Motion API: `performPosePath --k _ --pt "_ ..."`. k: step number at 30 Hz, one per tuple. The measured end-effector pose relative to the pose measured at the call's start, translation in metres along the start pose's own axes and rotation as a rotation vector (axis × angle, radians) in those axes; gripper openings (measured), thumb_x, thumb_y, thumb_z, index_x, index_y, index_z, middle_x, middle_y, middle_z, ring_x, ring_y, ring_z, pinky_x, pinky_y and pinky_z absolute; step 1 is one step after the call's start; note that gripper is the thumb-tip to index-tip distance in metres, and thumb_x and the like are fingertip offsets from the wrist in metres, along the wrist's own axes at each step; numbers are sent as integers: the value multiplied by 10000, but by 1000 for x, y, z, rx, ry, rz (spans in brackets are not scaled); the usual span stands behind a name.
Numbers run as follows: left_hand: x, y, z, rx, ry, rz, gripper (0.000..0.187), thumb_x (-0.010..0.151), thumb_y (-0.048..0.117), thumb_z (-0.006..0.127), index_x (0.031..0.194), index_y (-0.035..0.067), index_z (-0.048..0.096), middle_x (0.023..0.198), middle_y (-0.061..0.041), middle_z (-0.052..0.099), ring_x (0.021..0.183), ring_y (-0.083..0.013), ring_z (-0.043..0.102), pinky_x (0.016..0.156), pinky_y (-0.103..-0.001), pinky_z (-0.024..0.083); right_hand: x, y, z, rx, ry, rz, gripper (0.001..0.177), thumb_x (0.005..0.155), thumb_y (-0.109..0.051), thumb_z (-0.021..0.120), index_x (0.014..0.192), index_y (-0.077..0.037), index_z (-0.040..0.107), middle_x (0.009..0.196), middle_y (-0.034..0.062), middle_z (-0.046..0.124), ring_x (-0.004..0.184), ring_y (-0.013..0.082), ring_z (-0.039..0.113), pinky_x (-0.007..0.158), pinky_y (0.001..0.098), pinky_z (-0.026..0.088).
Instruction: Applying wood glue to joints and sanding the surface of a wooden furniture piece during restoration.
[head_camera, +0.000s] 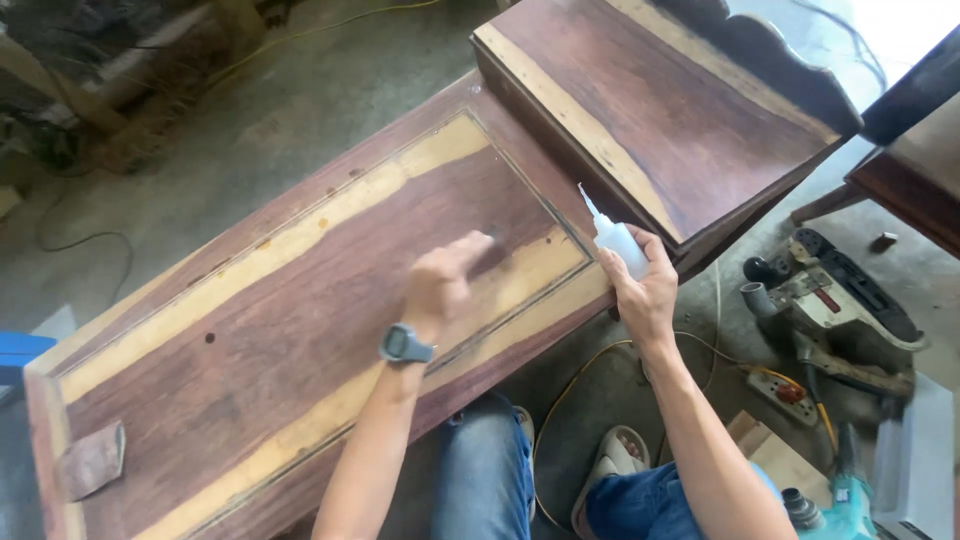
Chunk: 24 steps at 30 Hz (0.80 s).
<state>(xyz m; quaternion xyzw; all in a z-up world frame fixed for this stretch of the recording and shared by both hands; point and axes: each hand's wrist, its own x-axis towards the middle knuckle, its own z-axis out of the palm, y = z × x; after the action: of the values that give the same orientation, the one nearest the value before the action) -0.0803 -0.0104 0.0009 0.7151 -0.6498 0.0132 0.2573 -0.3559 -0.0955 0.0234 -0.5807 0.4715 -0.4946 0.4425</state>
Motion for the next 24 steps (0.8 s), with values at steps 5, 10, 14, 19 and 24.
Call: performPosePath --k 5,10,14,19,24 --pt "24 39 21 443 -173 135 534 874 135 518 1323 389 655 1159 10 646 850 -250 718 708 -383 582 -3 4 -13 -22 -25 2 431 910 -307 826 1265 -95 703 969 196 709 902 308 709 699 474 546" --pt "53 55 36 368 -462 -76 495 878 149 572 1369 149 637 1138 -160 579 1013 -410 686 767 -522 596 1 0 -14 93 -27 100 419 911 -292 831 1271 -121 703 1010 207 719 879 312 716 680 445 572" --pt "59 52 38 343 -402 -54 536 841 63 559 1355 179 655 1149 -151 569 1034 -411 659 784 -529 605 4 -9 -20 165 -10 121 404 923 -284 816 1269 -116 691 1039 183 710 911 265 692 715 389 582" --pt "29 66 11 403 -228 25 422 826 82 570 1201 144 752 1138 -124 616 1026 -356 631 740 -453 613 0 -13 -30 233 -43 172 386 934 -279 795 1271 -127 686 1096 193 694 945 305 694 748 423 595" --pt "28 33 35 385 -42 102 532 748 40 544 1217 181 751 1132 -39 667 978 -302 597 777 -382 552 -3 -30 -36 241 -49 141 385 927 -256 791 1269 -110 690 1069 169 688 910 264 676 712 404 592"
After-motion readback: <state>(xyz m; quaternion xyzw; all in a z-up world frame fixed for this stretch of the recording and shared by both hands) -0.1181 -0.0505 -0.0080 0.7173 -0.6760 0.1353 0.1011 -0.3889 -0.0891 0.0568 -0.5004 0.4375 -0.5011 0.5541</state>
